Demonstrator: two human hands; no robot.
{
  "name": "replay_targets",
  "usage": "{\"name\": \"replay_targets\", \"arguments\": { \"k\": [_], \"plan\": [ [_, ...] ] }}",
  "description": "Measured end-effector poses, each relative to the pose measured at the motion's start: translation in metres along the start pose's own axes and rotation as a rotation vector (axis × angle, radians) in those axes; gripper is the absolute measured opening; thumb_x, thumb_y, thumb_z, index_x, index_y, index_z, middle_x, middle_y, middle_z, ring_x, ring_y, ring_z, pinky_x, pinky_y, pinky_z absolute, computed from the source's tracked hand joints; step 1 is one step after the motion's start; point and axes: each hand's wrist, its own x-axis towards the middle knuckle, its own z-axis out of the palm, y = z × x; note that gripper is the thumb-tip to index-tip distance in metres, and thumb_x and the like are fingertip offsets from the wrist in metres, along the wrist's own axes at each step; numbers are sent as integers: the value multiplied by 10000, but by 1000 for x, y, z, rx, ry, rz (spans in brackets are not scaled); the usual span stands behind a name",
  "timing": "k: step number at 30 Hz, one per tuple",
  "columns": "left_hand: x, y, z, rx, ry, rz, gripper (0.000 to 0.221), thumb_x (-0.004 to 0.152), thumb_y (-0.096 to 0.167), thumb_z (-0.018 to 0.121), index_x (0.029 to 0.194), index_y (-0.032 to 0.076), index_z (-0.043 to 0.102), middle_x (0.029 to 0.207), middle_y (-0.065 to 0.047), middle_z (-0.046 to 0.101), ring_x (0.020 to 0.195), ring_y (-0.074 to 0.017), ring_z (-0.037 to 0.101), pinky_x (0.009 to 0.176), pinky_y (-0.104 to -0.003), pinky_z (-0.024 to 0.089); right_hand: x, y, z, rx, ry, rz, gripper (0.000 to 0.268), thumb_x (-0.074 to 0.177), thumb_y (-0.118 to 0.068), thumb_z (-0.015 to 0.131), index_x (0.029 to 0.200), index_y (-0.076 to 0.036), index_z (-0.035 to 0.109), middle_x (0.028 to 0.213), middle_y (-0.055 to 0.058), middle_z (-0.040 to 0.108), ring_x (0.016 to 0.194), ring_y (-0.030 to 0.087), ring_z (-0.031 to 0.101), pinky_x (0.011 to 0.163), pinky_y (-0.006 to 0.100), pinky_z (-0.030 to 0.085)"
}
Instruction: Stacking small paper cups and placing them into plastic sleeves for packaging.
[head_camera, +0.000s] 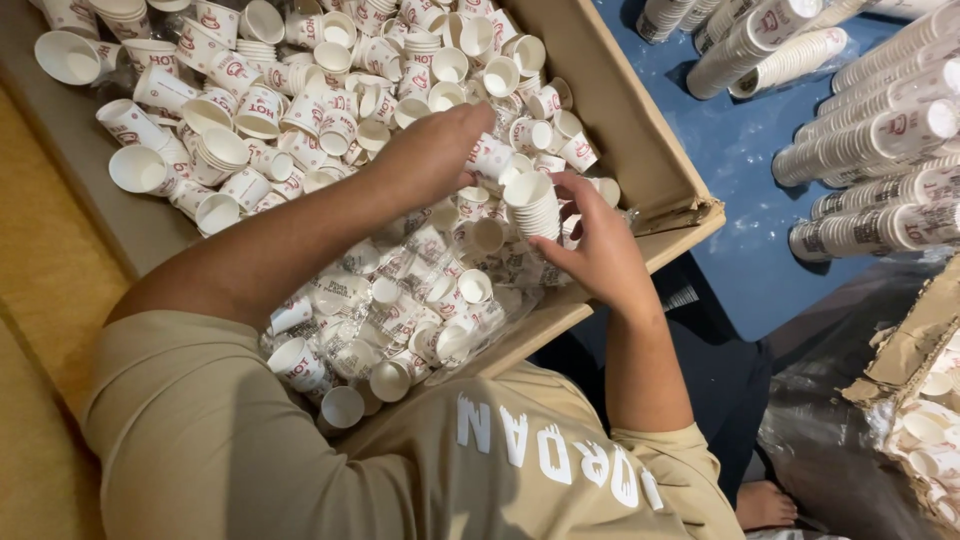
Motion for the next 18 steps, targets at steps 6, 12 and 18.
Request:
{"name": "replay_targets", "arguments": {
  "k": [6, 12, 18],
  "plan": [
    [-18, 17, 22, 136, 329, 497, 634, 845, -13, 692, 1433, 60, 468, 1440, -282, 554, 1187, -361, 669, 956, -413, 574, 1, -9, 0, -160, -97, 211, 690, 742, -177, 843, 1372, -51, 592, 1152, 142, 709, 877, 273, 697, 755, 356, 552],
    [-33, 56, -24, -177, -69, 317, 885, 795, -33, 622, 1592, -3, 237, 1356, -307, 572, 1132, -387, 671, 944, -462, 554, -1, -6, 3, -133, -19, 51, 796, 749, -140, 884, 1446, -53, 510, 1241, 195, 691, 951, 292, 716, 748, 375, 577],
    [-20, 30, 10, 6, 57, 394, 771, 843, 35, 623, 1553, 33, 321, 1440, -269, 525, 1259, -390, 615, 985, -463, 532, -5, 2, 7, -93, -15, 76, 1124, 713, -75, 896, 1615, -141, 229, 1173, 227, 702, 875, 295, 740, 716, 392, 590]
  ]
}}
